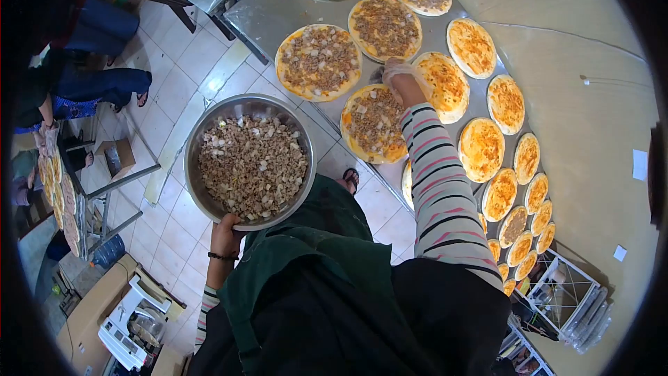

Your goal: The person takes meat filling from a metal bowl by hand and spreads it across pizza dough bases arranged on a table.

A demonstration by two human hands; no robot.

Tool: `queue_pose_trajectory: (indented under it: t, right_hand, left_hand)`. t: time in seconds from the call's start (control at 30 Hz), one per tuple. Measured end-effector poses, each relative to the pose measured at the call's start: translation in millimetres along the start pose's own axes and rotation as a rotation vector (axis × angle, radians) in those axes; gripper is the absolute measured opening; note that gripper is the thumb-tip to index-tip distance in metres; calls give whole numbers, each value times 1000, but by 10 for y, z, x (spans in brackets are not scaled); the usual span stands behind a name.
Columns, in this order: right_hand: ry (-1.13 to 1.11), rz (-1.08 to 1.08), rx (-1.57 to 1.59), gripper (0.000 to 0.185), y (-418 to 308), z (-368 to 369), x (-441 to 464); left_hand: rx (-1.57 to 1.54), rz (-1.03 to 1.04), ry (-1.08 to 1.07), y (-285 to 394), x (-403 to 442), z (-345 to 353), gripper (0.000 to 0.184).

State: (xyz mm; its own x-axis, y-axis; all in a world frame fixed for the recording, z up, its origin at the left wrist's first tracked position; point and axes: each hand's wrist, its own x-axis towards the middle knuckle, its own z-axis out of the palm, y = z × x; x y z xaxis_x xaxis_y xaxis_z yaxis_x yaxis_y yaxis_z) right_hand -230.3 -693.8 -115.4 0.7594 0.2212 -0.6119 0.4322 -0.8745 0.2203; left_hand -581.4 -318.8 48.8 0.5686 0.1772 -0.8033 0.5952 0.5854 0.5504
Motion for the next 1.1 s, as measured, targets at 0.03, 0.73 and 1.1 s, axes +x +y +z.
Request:
queue_pose_trajectory:
  t: [0.03, 0.73, 1.1]
  right_hand:
    - [95, -52, -26, 23, 33, 1, -35]
    - [255, 113, 807, 16, 50, -68, -1092]
    - [182, -54, 875, 16, 125, 160, -1414]
  left_hand:
    - [-65, -1, 26, -10, 4, 10, 42]
    - [-37, -36, 37, -42, -27, 171, 42]
    - [115, 14, -38, -152, -179, 292, 43]
